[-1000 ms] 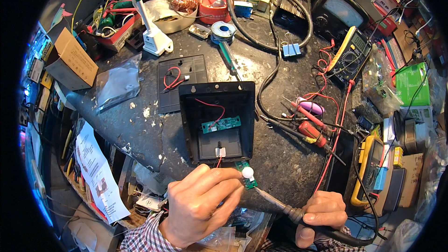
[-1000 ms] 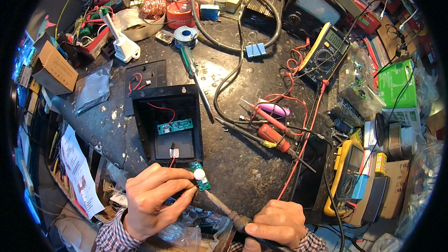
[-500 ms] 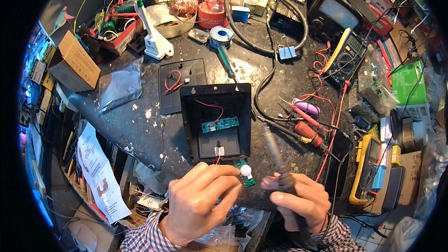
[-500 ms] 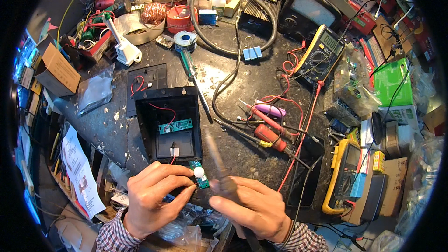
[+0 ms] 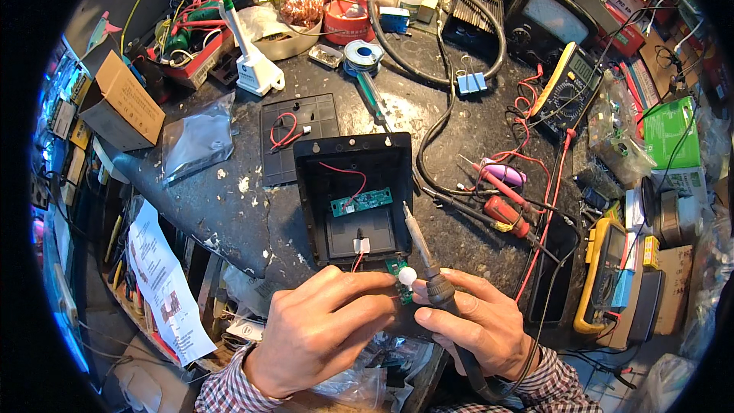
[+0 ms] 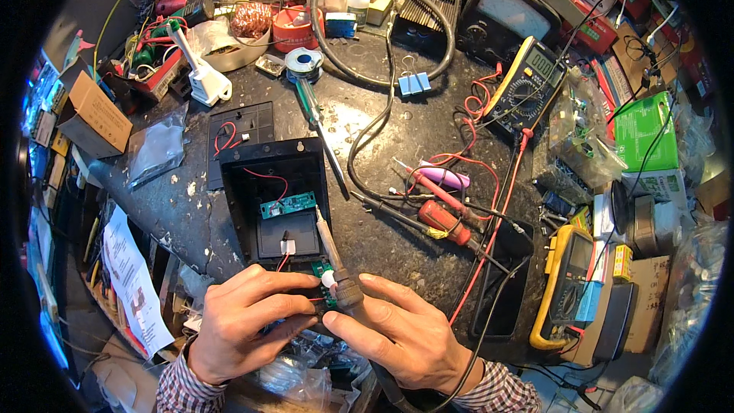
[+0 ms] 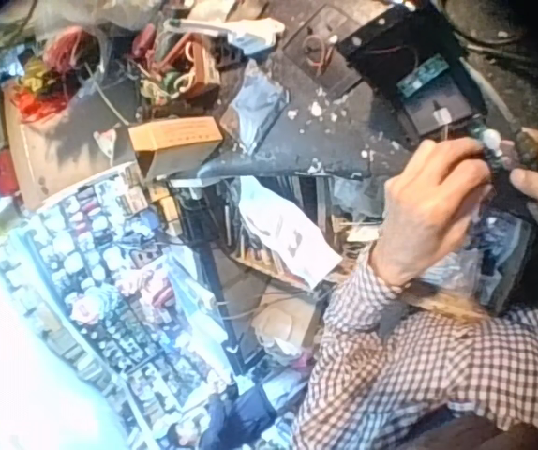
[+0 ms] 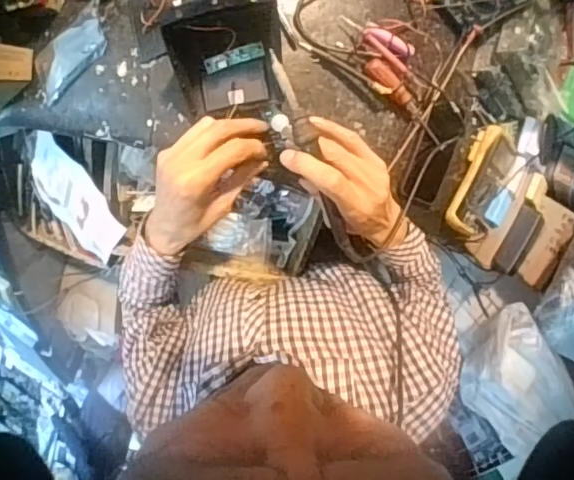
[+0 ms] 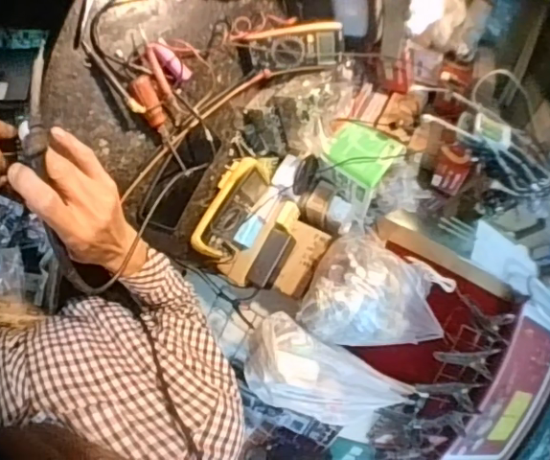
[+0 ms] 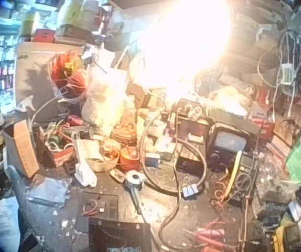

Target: The person reviews a printed instruction sheet, then uses a soldering iron to attach wires and components to a small green circuit board inside a black plastic enclosure. The person repeatedly applies solder to connection points while holding the board and wires in place.

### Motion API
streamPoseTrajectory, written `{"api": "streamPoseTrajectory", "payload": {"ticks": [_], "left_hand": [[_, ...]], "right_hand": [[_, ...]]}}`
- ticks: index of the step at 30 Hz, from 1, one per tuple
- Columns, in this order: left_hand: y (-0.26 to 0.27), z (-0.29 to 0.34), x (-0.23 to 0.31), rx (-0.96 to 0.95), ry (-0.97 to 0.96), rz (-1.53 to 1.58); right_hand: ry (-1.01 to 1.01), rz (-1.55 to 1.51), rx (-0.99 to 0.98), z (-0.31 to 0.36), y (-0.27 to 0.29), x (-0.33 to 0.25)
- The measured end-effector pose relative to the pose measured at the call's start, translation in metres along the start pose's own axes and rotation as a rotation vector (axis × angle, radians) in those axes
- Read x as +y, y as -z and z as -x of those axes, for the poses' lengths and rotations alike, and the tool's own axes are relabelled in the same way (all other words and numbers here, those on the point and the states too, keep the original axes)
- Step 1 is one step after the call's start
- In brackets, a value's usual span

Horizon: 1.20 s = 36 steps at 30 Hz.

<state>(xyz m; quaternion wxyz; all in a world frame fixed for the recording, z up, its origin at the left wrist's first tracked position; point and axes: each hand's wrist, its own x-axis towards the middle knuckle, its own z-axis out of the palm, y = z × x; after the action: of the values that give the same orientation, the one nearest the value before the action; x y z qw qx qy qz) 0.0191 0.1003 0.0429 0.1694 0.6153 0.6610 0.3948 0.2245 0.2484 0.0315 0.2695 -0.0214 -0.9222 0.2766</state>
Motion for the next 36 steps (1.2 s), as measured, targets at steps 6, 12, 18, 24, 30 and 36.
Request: {"api": "streamPoseTrajectory", "payload": {"ticks": [6,12,18,24,30,36], "left_hand": [[0.002,0.003,-0.010,-0.041,-0.065,-0.019],[-0.001,0.000,-0.007,0.035,-0.045,0.060],[-0.008,-0.001,-0.009,0.059,-0.075,0.041],[-0.016,0.001,-0.012,0.097,-0.093,-0.026],[-0.020,0.001,-0.009,0.138,-0.061,-0.015],[-0.020,0.000,-0.007,0.143,-0.035,-0.001]], "right_hand": [[0.000,0.010,-0.011,0.002,0.000,0.001],[0.000,0.011,-0.018,0.002,0.000,0.001],[-0.014,-0.004,-0.040,-0.001,0.002,-0.001],[-0.034,-0.055,-0.004,-0.001,-0.001,-0.002],[-0.082,-0.186,0.014,0.008,0.025,-0.008],[-0.006,-0.144,0.338,0.029,0.012,-0.008]]}}
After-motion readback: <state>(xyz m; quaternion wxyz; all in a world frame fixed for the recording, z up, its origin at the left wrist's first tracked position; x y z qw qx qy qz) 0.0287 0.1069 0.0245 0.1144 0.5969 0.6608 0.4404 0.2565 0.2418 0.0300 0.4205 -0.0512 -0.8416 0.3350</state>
